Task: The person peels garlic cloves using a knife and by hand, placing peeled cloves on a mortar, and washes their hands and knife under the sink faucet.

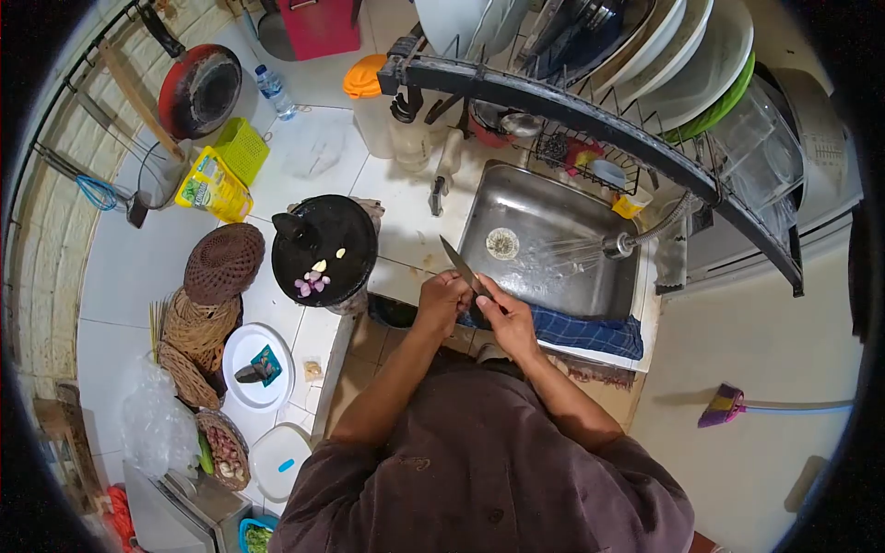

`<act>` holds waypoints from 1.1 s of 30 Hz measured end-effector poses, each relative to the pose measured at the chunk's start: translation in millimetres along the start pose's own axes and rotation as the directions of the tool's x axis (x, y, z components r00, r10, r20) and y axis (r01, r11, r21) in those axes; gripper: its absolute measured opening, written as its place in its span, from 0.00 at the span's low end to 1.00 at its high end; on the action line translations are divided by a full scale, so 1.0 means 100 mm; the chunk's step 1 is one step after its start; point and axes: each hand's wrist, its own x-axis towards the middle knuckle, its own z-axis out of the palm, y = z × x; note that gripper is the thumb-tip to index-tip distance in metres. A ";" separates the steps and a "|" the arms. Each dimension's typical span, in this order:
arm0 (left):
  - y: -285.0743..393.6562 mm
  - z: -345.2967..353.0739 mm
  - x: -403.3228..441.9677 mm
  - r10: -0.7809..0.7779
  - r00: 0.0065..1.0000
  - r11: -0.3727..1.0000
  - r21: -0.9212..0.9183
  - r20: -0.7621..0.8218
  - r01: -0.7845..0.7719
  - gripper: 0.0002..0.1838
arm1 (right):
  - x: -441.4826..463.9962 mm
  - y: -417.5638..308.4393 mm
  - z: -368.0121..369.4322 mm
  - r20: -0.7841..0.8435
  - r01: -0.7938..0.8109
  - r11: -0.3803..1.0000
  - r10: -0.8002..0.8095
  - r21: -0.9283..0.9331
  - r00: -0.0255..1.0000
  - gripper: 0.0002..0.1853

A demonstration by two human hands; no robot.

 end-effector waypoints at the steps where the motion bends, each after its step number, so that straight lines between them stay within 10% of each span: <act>1: -0.03 -0.01 0.02 0.009 1.000 1.000 -0.014 0.007 -0.009 0.06 | 0.00 -0.01 0.00 0.005 -0.044 0.999 0.044 0.030 0.999 0.20; 21: -0.15 0.08 0.03 0.202 0.973 0.978 -0.035 -0.115 -0.207 0.09 | 0.19 -0.32 0.08 0.080 -0.374 0.808 0.382 0.456 0.921 0.19; 33: 0.14 -0.08 0.13 -0.052 0.999 0.961 -0.272 -0.016 0.046 0.11 | 0.29 -0.29 -0.06 0.285 -0.346 0.778 0.222 0.525 0.932 0.24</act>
